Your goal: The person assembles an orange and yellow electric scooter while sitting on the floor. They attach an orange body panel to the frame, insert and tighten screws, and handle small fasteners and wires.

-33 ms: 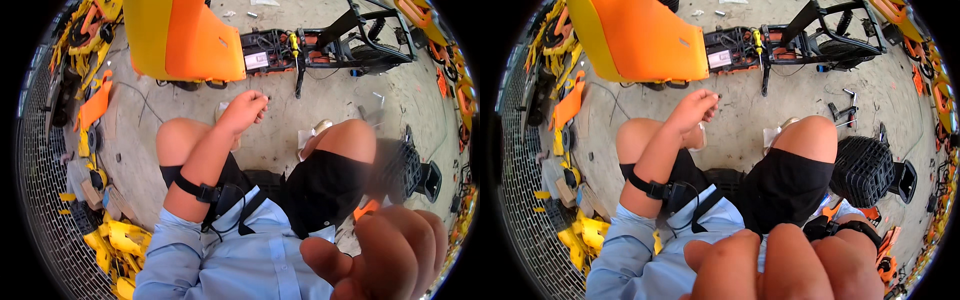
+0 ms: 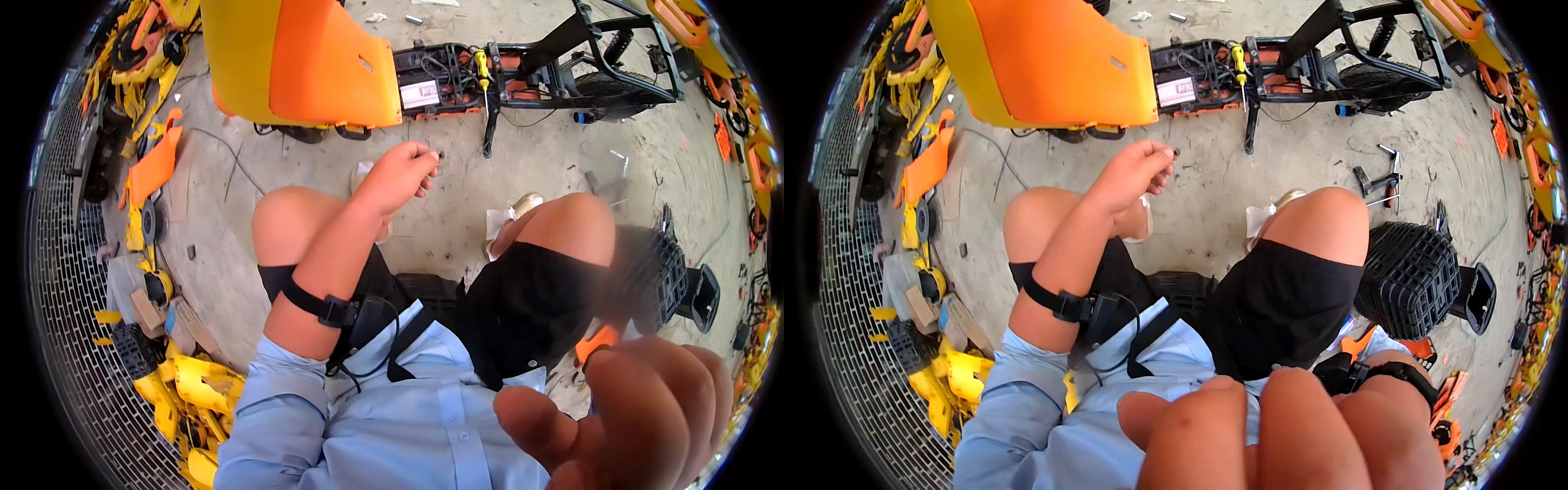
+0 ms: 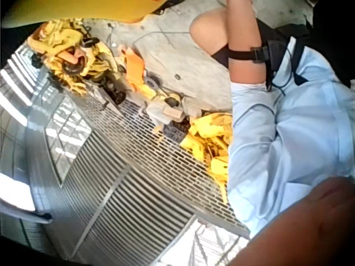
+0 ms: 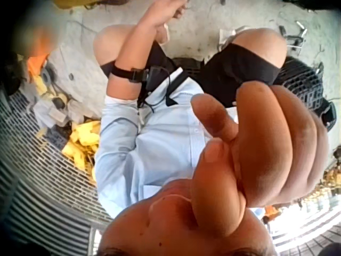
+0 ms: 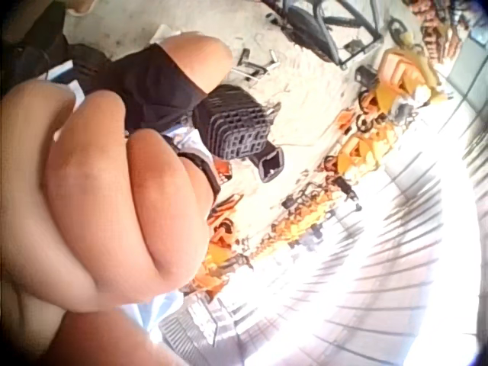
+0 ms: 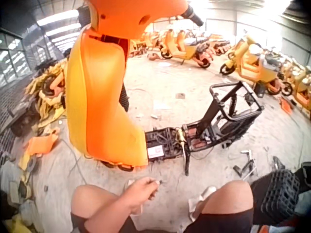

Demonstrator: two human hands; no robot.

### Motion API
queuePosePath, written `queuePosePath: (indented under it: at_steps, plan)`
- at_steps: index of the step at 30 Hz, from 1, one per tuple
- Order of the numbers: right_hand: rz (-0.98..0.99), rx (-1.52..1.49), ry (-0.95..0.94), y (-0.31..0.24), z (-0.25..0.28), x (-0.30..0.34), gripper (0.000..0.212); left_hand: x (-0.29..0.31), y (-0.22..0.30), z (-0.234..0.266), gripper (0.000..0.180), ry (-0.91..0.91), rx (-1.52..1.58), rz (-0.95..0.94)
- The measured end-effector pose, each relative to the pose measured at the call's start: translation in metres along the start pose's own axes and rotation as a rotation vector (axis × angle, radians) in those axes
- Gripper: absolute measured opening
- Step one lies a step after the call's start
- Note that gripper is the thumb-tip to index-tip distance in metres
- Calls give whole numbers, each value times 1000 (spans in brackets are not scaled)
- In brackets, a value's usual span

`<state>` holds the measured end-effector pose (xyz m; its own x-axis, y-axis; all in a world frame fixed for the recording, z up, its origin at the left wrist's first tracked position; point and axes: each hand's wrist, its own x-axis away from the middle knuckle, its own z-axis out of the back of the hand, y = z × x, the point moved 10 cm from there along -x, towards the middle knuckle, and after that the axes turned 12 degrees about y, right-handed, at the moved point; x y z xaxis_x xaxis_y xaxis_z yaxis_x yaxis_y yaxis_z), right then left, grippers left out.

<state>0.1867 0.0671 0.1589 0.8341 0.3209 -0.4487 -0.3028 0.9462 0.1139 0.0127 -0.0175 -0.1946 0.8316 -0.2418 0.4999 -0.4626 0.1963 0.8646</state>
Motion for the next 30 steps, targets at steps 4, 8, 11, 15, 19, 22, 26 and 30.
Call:
queuePosePath:
  at_steps: [4, 8, 11, 15, 19, 22, 26, 30]
  plan:
    - [-9, 53, -113, 1, -8, 9, 54, 0, -2, 1, 22, 11, -22, 28]
    - [-5, 66, -112, 0, -7, 11, 53, 0, -1, 2, 23, 24, -51, 38]
    - [21, 41, -100, -5, -12, 11, 50, -1, 2, 2, 23, 27, -53, 21]
    - [49, -1, -93, -10, -21, 10, 46, -1, 3, 4, 23, 45, -65, 13]
    - [63, -64, -70, -10, -26, 9, 42, -1, 4, 4, 21, 38, -72, -3]
    - [74, -116, -52, -9, -27, 2, 40, 1, 7, 0, 19, 7, -44, -3]
    - [90, -194, -43, -9, -25, -6, 37, 6, 12, -1, 18, 0, -23, -11]
    - [77, -311, -82, 5, -33, -2, 35, 7, 15, -3, 22, -19, 6, -79]
